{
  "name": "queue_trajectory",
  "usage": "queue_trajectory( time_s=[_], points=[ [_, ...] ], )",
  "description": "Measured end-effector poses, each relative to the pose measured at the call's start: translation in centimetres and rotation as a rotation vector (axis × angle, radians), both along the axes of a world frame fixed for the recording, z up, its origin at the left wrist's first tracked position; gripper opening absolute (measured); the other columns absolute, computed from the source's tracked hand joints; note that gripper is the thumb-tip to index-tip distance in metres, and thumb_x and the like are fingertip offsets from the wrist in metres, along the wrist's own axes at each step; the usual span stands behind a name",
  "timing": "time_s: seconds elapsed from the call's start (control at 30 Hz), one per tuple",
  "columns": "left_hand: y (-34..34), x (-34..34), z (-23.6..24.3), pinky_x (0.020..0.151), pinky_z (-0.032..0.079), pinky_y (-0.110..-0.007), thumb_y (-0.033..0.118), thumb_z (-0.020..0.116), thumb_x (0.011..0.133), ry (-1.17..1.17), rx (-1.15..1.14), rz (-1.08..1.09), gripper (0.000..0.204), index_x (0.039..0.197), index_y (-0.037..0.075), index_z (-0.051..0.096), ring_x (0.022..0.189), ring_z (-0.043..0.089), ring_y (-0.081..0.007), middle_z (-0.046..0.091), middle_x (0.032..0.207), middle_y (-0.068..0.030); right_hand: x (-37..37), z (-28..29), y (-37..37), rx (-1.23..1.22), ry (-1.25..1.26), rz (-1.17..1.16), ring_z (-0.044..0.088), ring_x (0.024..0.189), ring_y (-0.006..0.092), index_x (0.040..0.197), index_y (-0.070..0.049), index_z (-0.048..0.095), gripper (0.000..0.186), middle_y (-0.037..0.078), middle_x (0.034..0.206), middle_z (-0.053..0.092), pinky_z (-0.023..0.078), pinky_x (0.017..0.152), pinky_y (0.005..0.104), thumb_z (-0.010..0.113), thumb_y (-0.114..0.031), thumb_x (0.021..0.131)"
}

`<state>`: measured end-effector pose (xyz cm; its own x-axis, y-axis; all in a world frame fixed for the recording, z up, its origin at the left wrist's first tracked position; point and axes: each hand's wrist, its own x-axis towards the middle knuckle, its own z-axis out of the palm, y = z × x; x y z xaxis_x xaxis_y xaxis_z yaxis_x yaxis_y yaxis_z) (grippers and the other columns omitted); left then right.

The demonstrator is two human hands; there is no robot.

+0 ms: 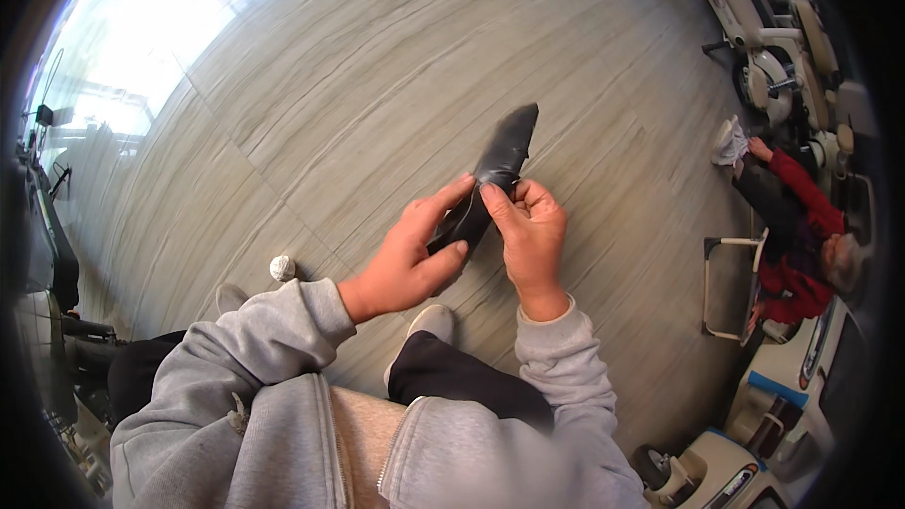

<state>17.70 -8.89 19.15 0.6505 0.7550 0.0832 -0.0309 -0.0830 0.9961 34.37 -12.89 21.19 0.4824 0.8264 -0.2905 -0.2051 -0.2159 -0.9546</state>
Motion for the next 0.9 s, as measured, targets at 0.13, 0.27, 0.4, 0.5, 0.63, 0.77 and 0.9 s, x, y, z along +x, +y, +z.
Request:
queue_trajectory(
  time_s=[0.13,0.27,0.4,0.5,0.63,0.77,0.9],
  points=[
    [-1.0,-0.4,1.3,0.099,0.042,-0.039,0.006,0.067,0.078,0.055,0.148,0.031,0.071,0.144,0.003,0.041,0.115,0.052,-0.0326,0.042,0.149,-0.0185,1.7,0.8,-0.5,0.093,0.059,0.139,0.041,0.061,-0.0024,0.089,-0.003,0.060,0.010,-0.007,0.073,0.056,0.032,0.053,0.0157,0.068,-0.009,0.092],
    [-1.9,0.1,0.7,0.102,0.043,-0.040,0.008,0.071,0.079,0.050,0.148,0.048,0.064,0.137,0.002,0.046,0.122,0.050,-0.0315,0.036,0.151,-0.0203,2.2,0.1,-1.0,0.101,0.046,0.257,0.047,0.068,-0.0010,0.098,-0.002,0.059,0.011,-0.005,0.081,0.059,0.038,0.059,0.0158,0.067,-0.009,0.093],
    [-1.8,0.5,0.1,0.087,0.053,-0.032,0.000,0.065,0.087,-0.069,-0.135,0.142,0.052,0.135,0.002,0.043,0.103,0.063,-0.0213,0.046,0.128,-0.0144,2.3,0.0,-1.3,0.093,0.026,0.373,0.052,0.076,0.0003,0.102,-0.001,0.057,0.014,-0.002,0.090,0.061,0.043,0.065,0.0170,0.065,-0.008,0.094],
    [0.9,-0.1,0.5,0.066,0.053,-0.029,0.004,0.071,0.086,0.073,-0.035,0.211,0.056,0.135,0.007,0.045,0.073,0.065,-0.0162,0.057,0.094,-0.0096,1.9,0.2,-0.9,0.068,0.018,0.511,0.053,0.078,0.0027,0.101,0.001,0.056,0.014,0.001,0.092,0.061,0.045,0.065,0.0192,0.066,-0.006,0.093],
    [5.8,-1.9,2.4,0.059,0.047,-0.026,0.008,0.075,0.085,0.149,0.009,0.129,0.060,0.137,0.010,0.045,0.061,0.055,-0.0095,0.055,0.066,-0.0013,0.7,0.5,-0.4,0.105,-0.218,0.650,0.057,0.074,0.0130,0.097,0.001,0.057,0.020,0.008,0.085,0.060,0.048,0.065,0.0280,0.072,-0.009,0.088],
    [7.8,-3.9,4.4,0.065,0.050,-0.024,0.016,0.070,0.093,0.505,-0.095,0.006,0.083,0.155,0.009,0.016,0.072,0.059,-0.0084,0.061,0.076,-0.0024,0.1,0.7,0.0,0.170,-0.406,0.773,0.057,0.072,0.0269,0.093,0.000,0.057,0.025,0.013,0.083,0.059,0.048,0.066,0.0364,0.075,-0.014,0.082],
    [7.2,-3.7,4.2,0.074,0.058,-0.036,0.039,0.070,0.090,0.398,-0.555,0.394,0.099,0.154,0.004,0.003,0.101,0.063,-0.0256,0.056,0.120,-0.0186,-0.5,0.2,0.1,0.236,-0.443,0.791,0.051,0.068,0.0220,0.089,-0.001,0.056,0.026,0.009,0.079,0.053,0.044,0.061,0.0335,0.077,-0.015,0.082]
  ],
)
